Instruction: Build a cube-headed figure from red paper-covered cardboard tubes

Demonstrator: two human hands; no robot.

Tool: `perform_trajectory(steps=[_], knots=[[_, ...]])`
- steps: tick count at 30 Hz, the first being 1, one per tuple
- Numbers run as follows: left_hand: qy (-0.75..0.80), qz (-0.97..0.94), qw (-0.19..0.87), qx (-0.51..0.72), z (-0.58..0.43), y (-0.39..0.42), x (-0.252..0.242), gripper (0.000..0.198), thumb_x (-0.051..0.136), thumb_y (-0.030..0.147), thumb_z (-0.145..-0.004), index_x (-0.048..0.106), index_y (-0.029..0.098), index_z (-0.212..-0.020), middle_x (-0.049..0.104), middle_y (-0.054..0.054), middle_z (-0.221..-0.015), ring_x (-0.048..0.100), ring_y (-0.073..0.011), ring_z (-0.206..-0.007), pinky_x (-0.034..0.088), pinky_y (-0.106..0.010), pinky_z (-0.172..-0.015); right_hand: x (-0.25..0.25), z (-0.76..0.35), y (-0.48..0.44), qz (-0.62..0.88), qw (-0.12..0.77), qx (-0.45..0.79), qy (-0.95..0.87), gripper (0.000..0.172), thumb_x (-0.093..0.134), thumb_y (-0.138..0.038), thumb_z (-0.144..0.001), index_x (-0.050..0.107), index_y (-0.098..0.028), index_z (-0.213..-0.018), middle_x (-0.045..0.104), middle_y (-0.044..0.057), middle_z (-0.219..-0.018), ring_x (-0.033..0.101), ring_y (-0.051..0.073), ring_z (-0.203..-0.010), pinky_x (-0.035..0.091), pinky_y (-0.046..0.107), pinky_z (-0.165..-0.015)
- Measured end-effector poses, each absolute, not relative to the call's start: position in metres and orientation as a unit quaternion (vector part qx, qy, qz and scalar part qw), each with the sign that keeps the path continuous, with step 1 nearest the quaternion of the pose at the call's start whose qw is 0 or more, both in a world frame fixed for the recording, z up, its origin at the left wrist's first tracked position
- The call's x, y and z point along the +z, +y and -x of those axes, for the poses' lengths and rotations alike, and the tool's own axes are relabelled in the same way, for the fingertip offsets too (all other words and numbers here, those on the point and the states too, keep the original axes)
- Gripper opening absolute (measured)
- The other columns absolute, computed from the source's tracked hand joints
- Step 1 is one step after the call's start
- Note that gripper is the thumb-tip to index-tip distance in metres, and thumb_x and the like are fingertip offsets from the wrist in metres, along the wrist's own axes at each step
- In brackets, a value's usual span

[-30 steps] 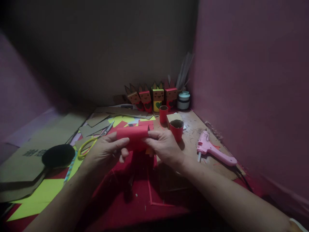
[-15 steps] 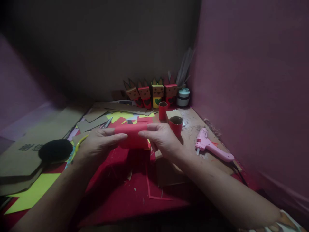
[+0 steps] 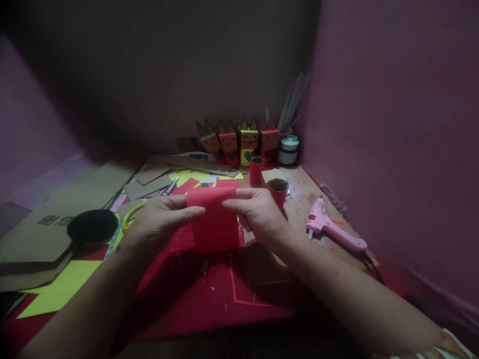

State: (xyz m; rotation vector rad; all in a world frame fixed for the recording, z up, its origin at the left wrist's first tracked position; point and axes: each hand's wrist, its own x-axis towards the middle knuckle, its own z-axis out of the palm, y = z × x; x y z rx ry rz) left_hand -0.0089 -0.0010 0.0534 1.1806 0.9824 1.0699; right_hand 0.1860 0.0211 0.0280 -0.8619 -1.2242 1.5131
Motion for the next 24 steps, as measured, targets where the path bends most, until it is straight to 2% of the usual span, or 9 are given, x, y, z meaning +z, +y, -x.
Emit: perform_trajectory(steps=[5, 9, 13, 18, 24], knots=[[0.445, -0.549, 0.532, 0.467, 0.0062, -0.0029, 0.053, 0.035, 0.087, 0.026, -0.069, 0.08, 0.021, -0.103, 0.081, -0.004, -0.087, 0.075, -0.0209, -0.085, 0.06, -0.025, -0.08, 0.0273, -0.1852, 0.0248, 0.337, 0.463, 0.686, -0.449, 0.009, 0.078, -0.021, -0.067, 0.072, -0.014, -0.071, 0.04, -0.009, -0.034, 0.024, 0.001, -0.028, 0.009, 0.02, -0.032], [0.453, -0.549, 0.531, 0.459, 0.0066, -0.0022, 0.0516, 0.036, 0.086, 0.029, -0.07, 0.08, 0.021, -0.105, 0.081, -0.006, -0.091, 0.075, -0.0231, -0.089, 0.06, -0.029, -0.084, 0.0266, -0.1849, 0.0261, 0.321, 0.451, 0.715, -0.428, 0.011, 0.078, -0.019, -0.066, 0.068, -0.014, -0.067, 0.039, -0.01, -0.032, 0.023, 0.001, -0.026, 0.008, 0.02, -0.033], [0.463, -0.549, 0.528, 0.454, 0.0083, -0.0002, 0.0505, 0.035, 0.087, 0.03, -0.068, 0.081, 0.021, -0.101, 0.081, -0.005, -0.087, 0.075, -0.0224, -0.084, 0.06, -0.029, -0.081, 0.0263, -0.184, 0.0267, 0.313, 0.451, 0.726, -0.414, 0.012, 0.078, -0.017, -0.066, 0.067, -0.014, -0.068, 0.04, -0.01, -0.033, 0.024, 0.001, -0.026, 0.008, 0.02, -0.033], [0.452, -0.509, 0.574, 0.456, 0.0089, 0.0014, 0.0517, 0.031, 0.088, 0.023, -0.063, 0.082, 0.019, -0.094, 0.081, -0.006, -0.08, 0.075, -0.0224, -0.072, 0.061, -0.03, -0.074, 0.0277, -0.1822, 0.0251, 0.313, 0.436, 0.732, -0.42, 0.008, 0.075, -0.018, -0.069, 0.067, -0.015, -0.07, 0.036, -0.011, -0.03, 0.02, 0.002, -0.027, 0.009, 0.021, -0.033], [0.447, -0.45, 0.619, 0.463, 0.0083, 0.0005, 0.0518, 0.031, 0.086, 0.017, -0.063, 0.082, 0.016, -0.093, 0.08, -0.009, -0.08, 0.075, -0.0243, -0.071, 0.061, -0.035, -0.075, 0.0271, -0.1858, 0.021, 0.336, 0.442, 0.672, -0.491, 0.012, 0.077, -0.022, -0.071, 0.073, -0.014, -0.078, 0.042, -0.01, -0.037, 0.024, 0.002, -0.031, 0.01, 0.02, -0.033]])
